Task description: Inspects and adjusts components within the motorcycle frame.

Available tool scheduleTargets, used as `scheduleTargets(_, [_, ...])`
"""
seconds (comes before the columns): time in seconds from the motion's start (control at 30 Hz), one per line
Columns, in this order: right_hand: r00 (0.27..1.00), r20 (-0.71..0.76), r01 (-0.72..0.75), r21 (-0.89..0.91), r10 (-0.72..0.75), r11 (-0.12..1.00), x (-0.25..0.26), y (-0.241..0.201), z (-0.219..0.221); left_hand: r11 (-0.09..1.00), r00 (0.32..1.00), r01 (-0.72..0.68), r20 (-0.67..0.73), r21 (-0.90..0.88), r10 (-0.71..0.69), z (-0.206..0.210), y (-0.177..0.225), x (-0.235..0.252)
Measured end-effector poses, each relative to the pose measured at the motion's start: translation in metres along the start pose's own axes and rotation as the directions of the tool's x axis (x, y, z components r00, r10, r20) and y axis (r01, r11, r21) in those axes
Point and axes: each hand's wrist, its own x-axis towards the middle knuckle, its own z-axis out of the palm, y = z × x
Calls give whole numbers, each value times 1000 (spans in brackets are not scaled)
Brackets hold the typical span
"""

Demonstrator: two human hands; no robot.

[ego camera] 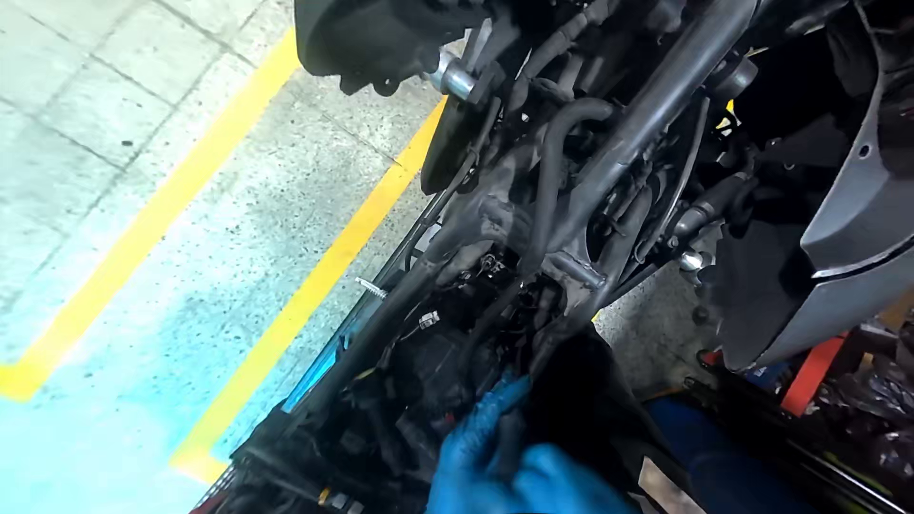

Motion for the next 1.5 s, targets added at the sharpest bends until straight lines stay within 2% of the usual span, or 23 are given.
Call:
scheduleTargets(0.03, [999, 21, -48, 56, 46, 997, -16, 11, -27, 986, 999, 14, 30, 166, -19, 1, 1, -5])
scheduleTargets(0.1, [980, -5, -190, 259, 198, 947, -40, 33, -58, 920, 997, 70, 11, 386, -80, 1, 3, -6])
scheduleTargets(0.2, [915, -118, -267, 540, 386, 798, -51, 50, -57, 783, 984, 176, -79, 597, -161, -9, 0, 7])
scheduleTargets(0.3, [865, -210, -251, 605, 456, 755, -40, 56, -34, 598, 970, 205, -79, 775, -231, -10, -6, 31])
scheduleTargets(0.37, [849, -237, -228, 642, 472, 732, -35, 61, -23, 436, 966, 223, -136, 872, -221, -1, -7, 44])
scheduleTargets(0.43, [842, -256, -198, 673, 475, 713, -31, 66, -22, 380, 959, 240, -158, 893, -236, 2, -4, 51])
scheduleTargets(0.47, [839, -266, -185, 679, 474, 710, -29, 69, -22, 417, 947, 254, -135, 873, -293, 0, -2, 52])
scheduleTargets(0.53, [833, -286, -177, 673, 474, 718, -27, 71, -22, 575, 923, 261, -26, 775, -383, -13, -6, 54])
scheduleTargets(0.63, [830, -297, -183, 656, 473, 732, -28, 73, -15, 835, 922, 279, 111, 474, -371, -31, -20, 51])
scheduleTargets(0.67, [823, -290, -197, 660, 488, 725, -29, 73, -11, 880, 916, 305, 141, 365, -376, -34, -20, 52])
scheduleTargets(0.73, [805, -268, -234, 677, 530, 698, -31, 73, -5, 888, 876, 382, 204, 257, -437, -39, -13, 56])
scheduleTargets(0.87, [812, -247, -263, 654, 529, 709, -33, 68, 10, 855, 829, 445, 238, 267, -506, -44, -11, 61])
scheduleTargets(0.93, [844, -244, -275, 569, 478, 775, -37, 63, 13, 859, 839, 428, 232, 280, -493, -44, -12, 61])
scheduleTargets(1.0, [890, -244, -272, 397, 386, 877, -40, 60, 13, 870, 855, 411, 215, 272, -472, -42, -11, 59])
scheduleTargets(1.07, [942, -231, -196, 215, 245, 957, -41, 61, 10, 874, 864, 403, 202, 272, -461, -42, -12, 59])
scheduleTargets(1.17, [993, -115, -4, 62, 11, 998, -38, 70, 1, 874, 861, 401, 213, 275, -462, -44, -16, 59])
scheduleTargets(1.3, [978, 85, 192, 17, -193, 981, -25, 84, -19, 874, 856, 387, 239, 296, -459, -46, -13, 60])
scheduleTargets(1.33, [982, 73, 172, 51, -175, 984, -24, 85, -20, 872, 853, 384, 246, 302, -461, -46, -11, 61])
scheduleTargets(1.4, [999, -41, -13, 254, 24, 967, -30, 82, -14, 873, 854, 387, 241, 297, -460, -46, -9, 61])
scheduleTargets(1.43, [982, -99, -111, 387, 161, 915, -33, 78, -8, 870, 856, 399, 222, 290, -467, -45, -9, 62])
scheduleTargets(1.5, [897, -199, -207, 602, 396, 772, -35, 70, 3, 860, 852, 426, 196, 279, -486, -44, -9, 60])
